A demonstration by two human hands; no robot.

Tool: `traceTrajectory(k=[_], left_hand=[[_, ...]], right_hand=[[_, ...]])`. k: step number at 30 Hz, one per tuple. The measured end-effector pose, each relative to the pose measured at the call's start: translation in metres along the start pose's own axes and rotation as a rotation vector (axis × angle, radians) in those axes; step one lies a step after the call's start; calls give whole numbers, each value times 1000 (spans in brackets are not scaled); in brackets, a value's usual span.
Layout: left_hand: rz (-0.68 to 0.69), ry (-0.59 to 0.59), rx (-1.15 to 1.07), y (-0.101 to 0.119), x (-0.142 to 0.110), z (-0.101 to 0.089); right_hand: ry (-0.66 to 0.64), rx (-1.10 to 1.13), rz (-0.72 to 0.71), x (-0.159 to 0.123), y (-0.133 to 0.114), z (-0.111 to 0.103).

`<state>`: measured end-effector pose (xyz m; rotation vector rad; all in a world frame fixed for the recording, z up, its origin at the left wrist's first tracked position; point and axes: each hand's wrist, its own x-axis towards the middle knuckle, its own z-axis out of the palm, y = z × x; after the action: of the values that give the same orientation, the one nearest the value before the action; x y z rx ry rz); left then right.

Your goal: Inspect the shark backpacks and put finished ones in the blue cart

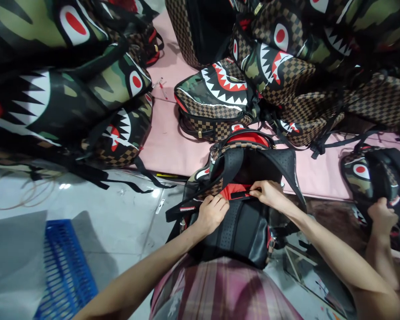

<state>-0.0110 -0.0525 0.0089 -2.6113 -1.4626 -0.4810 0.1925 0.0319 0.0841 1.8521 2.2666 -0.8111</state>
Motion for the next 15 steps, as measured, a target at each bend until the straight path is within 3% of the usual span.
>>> traceTrajectory(k=[3,6,10,15], left_hand=[[21,35,5,0,3,-1],[43,65,12,-1,7,-6],[62,91,13,-1,11,-10],[100,119,1,2,13,-10]], right_hand=[[-44,-80,-45,5,-4,6],[-62,52,-46,9,-8,11],[-28,48,-1,8,-1,3],[-52,34,-81,10,4,1]])
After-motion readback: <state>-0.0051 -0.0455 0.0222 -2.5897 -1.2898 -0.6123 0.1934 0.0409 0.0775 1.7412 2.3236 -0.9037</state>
